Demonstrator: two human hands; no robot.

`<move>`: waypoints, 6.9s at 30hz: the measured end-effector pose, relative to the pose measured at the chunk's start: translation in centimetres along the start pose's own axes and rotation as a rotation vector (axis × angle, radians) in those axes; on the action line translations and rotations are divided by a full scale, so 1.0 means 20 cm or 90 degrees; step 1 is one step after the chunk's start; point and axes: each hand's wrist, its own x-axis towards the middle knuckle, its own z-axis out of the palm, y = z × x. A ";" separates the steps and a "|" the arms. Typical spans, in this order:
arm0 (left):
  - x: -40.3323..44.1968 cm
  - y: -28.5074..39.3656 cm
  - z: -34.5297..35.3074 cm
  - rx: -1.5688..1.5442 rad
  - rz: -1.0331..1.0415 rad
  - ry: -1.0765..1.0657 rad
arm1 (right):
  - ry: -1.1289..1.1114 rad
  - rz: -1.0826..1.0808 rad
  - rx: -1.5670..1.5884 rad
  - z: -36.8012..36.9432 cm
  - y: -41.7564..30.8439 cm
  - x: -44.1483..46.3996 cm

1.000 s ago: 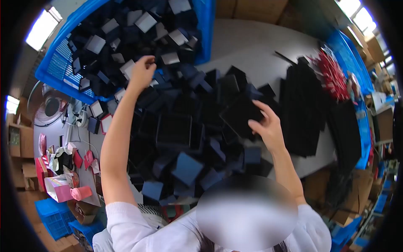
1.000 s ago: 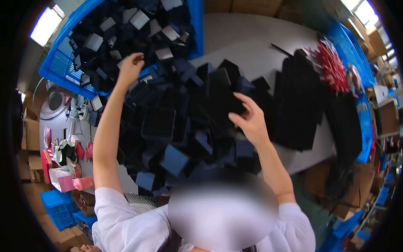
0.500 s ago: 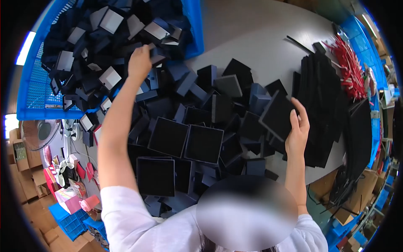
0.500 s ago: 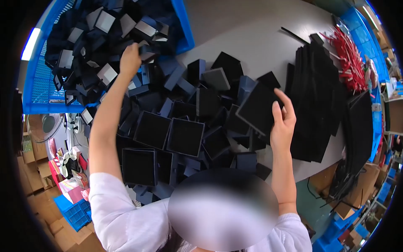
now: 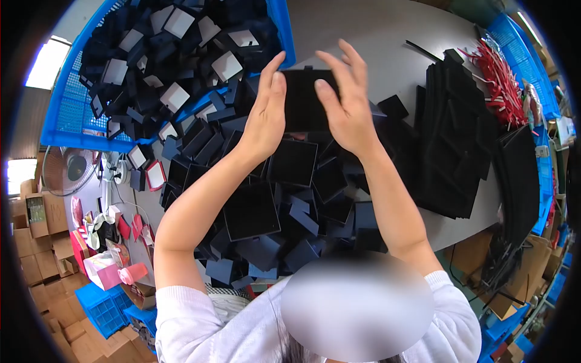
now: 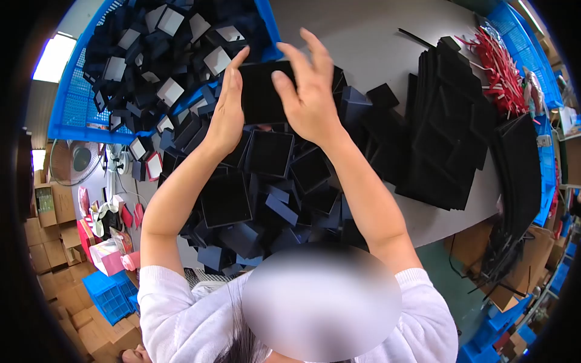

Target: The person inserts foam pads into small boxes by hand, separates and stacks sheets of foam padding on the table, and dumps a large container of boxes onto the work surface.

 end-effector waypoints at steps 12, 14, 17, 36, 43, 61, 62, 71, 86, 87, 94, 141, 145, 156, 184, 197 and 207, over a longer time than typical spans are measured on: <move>-0.23 0.21 -0.54 -0.086 -0.238 0.051 | -0.517 0.118 -0.245 -0.42 0.33 -0.43; -0.27 0.20 -0.60 -0.016 -0.244 0.050 | -0.512 0.036 -0.375 -0.40 0.41 -0.59; -0.33 0.23 -0.65 0.033 -0.248 0.090 | -0.378 0.115 -0.267 -0.41 0.36 -0.60; -0.36 0.37 -0.41 0.322 0.183 -0.063 | -0.006 -0.026 -0.195 -1.24 -0.55 -0.54; -0.73 0.63 0.64 -0.637 -0.376 -0.201 | -0.196 -0.027 -0.218 -0.77 -0.62 -0.67; -1.05 0.44 0.09 0.065 0.135 -0.016 | -0.175 -0.119 0.043 -0.58 -0.47 -0.65; -1.09 0.38 -0.02 0.142 0.194 0.072 | -0.184 -0.046 0.063 -0.58 -0.45 -0.65; -1.17 0.11 -0.39 0.481 0.172 0.152 | -0.259 0.180 0.168 -0.41 -0.36 -0.72; -0.99 0.07 -0.31 0.668 0.134 -0.087 | -0.493 0.561 0.602 -0.10 -0.42 -0.72; -1.00 0.05 -0.33 0.631 0.173 -0.122 | -0.475 0.604 0.644 -0.10 -0.42 -0.72; -1.00 0.06 -0.30 0.510 0.109 -0.064 | -0.419 0.656 0.703 -0.10 -0.42 -0.75; -0.21 0.14 -0.76 0.760 0.337 -0.183 | -0.177 0.186 0.308 0.00 -0.21 -0.15; -0.38 0.30 -0.49 0.677 0.449 -0.279 | -0.236 -0.002 0.135 0.07 -0.40 -0.10; -0.60 0.36 -0.05 -0.252 0.053 0.084 | -0.142 0.122 0.235 -0.03 -0.59 -0.41; -0.35 0.25 -0.83 0.118 -0.132 0.066 | -0.323 0.290 -0.536 -0.48 0.85 -0.66; 0.42 -1.31 -1.60 0.833 -0.481 0.090 | -0.223 0.251 -0.172 -0.35 0.46 -0.46; 0.02 -0.14 -0.92 0.528 0.172 0.062 | -0.156 -0.024 -0.030 0.20 -0.10 -0.07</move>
